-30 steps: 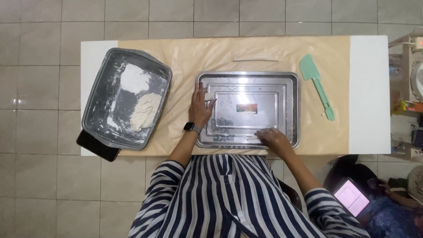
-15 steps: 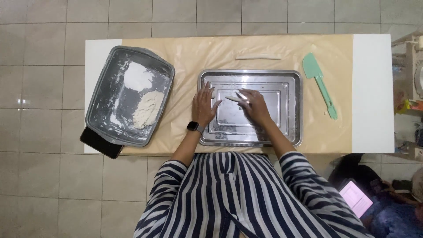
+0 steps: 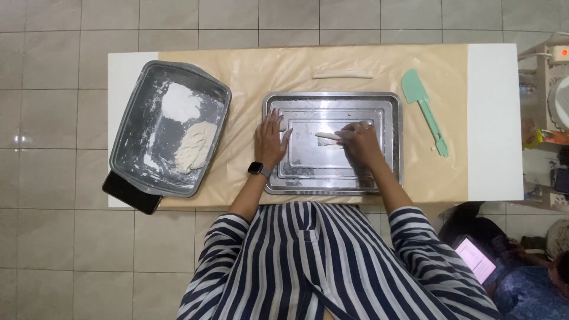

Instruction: Rolling small pieces of dough into long thin strips on a metal tray.

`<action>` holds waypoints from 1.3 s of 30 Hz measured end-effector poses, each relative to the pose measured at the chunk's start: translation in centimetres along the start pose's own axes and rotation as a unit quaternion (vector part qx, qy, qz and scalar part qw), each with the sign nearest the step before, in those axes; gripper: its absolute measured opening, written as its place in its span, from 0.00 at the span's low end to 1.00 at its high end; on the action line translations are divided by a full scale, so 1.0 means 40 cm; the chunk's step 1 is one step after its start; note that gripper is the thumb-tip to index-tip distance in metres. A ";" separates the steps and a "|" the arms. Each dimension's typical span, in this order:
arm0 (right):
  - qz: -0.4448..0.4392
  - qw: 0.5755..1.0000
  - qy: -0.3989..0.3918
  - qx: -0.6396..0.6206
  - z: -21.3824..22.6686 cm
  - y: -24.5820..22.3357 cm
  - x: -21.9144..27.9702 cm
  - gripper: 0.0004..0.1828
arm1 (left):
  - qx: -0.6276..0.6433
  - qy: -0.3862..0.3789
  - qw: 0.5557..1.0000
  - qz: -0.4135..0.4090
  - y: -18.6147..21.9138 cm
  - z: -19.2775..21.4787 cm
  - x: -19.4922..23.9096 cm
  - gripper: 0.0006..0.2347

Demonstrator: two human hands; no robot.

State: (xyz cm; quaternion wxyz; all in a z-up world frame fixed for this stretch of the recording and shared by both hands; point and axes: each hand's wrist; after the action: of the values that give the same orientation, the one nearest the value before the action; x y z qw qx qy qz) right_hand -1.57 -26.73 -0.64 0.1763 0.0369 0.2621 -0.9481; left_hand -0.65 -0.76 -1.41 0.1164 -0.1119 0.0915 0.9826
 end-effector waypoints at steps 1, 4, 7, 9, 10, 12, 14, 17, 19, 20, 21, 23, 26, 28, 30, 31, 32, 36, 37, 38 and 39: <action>-0.044 0.997 -0.034 -0.062 0.034 -0.015 -0.010 0.13 | -0.003 -0.002 1.000 0.001 0.001 0.003 0.000 0.18; -0.080 0.987 -0.019 -0.141 0.023 0.000 -0.052 0.21 | 0.008 -0.006 1.000 0.008 0.001 0.003 -0.001 0.18; -0.057 0.985 0.046 -0.159 0.022 -0.099 -0.134 0.22 | 0.022 -0.009 1.000 0.011 0.002 -0.008 0.001 0.17; -0.040 0.984 0.059 -0.162 0.018 -0.178 -0.165 0.23 | 0.020 -0.012 1.000 0.013 0.003 -0.007 0.002 0.18; -0.083 0.989 -0.003 -0.121 0.004 -0.201 -0.162 0.29 | 0.031 -0.018 0.999 0.018 0.002 0.000 0.002 0.17; -0.123 0.987 -0.062 -0.080 -0.014 -0.234 -0.140 0.35 | 0.040 -0.021 0.999 0.022 0.000 0.014 -0.004 0.16; -0.097 0.985 -0.134 -0.056 -0.024 -0.250 -0.090 0.36 | 0.036 -0.039 0.998 0.029 0.005 0.024 -0.007 0.17; -0.015 0.982 -0.188 -0.006 -0.074 -0.220 -0.006 0.39 | 0.081 0.007 0.996 0.038 0.000 0.020 -0.007 0.19; -0.031 0.983 -0.179 -0.013 -0.078 -0.187 -0.058 0.40 | 0.100 0.020 0.994 0.037 0.000 0.010 -0.010 0.20; -0.050 0.984 -0.172 -0.021 -0.082 -0.175 -0.084 0.41 | 0.121 0.030 0.992 0.036 -0.003 0.005 -0.009 0.20; -0.044 0.984 -0.172 -0.021 -0.062 -0.172 -0.127 0.41 | 0.118 0.033 0.992 0.039 -0.005 0.008 -0.006 0.20; -0.067 0.991 -0.113 0.012 -0.016 -0.164 -0.216 0.41 | 0.117 0.010 0.992 0.043 -0.003 0.012 -0.005 0.20; -0.060 0.990 -0.127 -0.005 -0.048 -0.151 -0.225 0.44 | 0.118 0.009 0.992 0.043 -0.004 0.006 -0.009 0.20; -0.061 0.986 -0.155 0.005 -0.069 -0.172 -0.159 0.43 | 0.118 0.012 0.992 0.040 -0.003 0.012 -0.006 0.20; -0.062 0.980 -0.188 0.017 -0.075 -0.194 -0.094 0.42 | 0.120 0.015 0.992 0.042 0.000 0.013 -0.004 0.20; -0.043 0.975 -0.218 -0.001 -0.070 -0.208 -0.061 0.42 | 0.115 0.010 0.992 0.042 0.002 0.013 -0.002 0.20; -0.020 0.969 -0.245 -0.019 -0.066 -0.223 -0.037 0.42 | 0.108 0.009 0.993 0.043 -0.001 0.015 -0.006 0.20; -0.036 0.976 -0.214 -0.008 -0.036 -0.200 -0.134 0.38 | 0.098 0.003 0.994 0.043 0.000 0.016 -0.007 0.21; -0.060 0.983 -0.174 0.012 -0.011 -0.199 -0.177 0.38 | 0.092 -0.001 0.995 0.042 0.000 0.013 -0.006 0.21; -0.081 0.987 -0.135 0.031 0.012 -0.201 -0.223 0.38 | 0.086 -0.004 0.995 0.043 -0.003 0.010 -0.003 0.21; -0.079 0.987 -0.134 0.032 0.007 -0.196 -0.237 0.38 | 0.086 -0.002 0.995 0.044 -0.001 0.010 -0.010 0.21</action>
State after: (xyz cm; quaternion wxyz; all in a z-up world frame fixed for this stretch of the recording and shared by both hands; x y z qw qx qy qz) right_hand 4.51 -17.64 4.94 0.1333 -0.1060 0.2072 -0.9634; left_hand -0.34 -0.75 -0.92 0.0822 -0.0955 0.1802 0.9755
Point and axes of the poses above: each hand's wrist, its own x-axis away from the middle knuckle, its own z-axis out of the back of the hand, y = z × x, and after that the axes turned 15 degrees about -x, right-handed
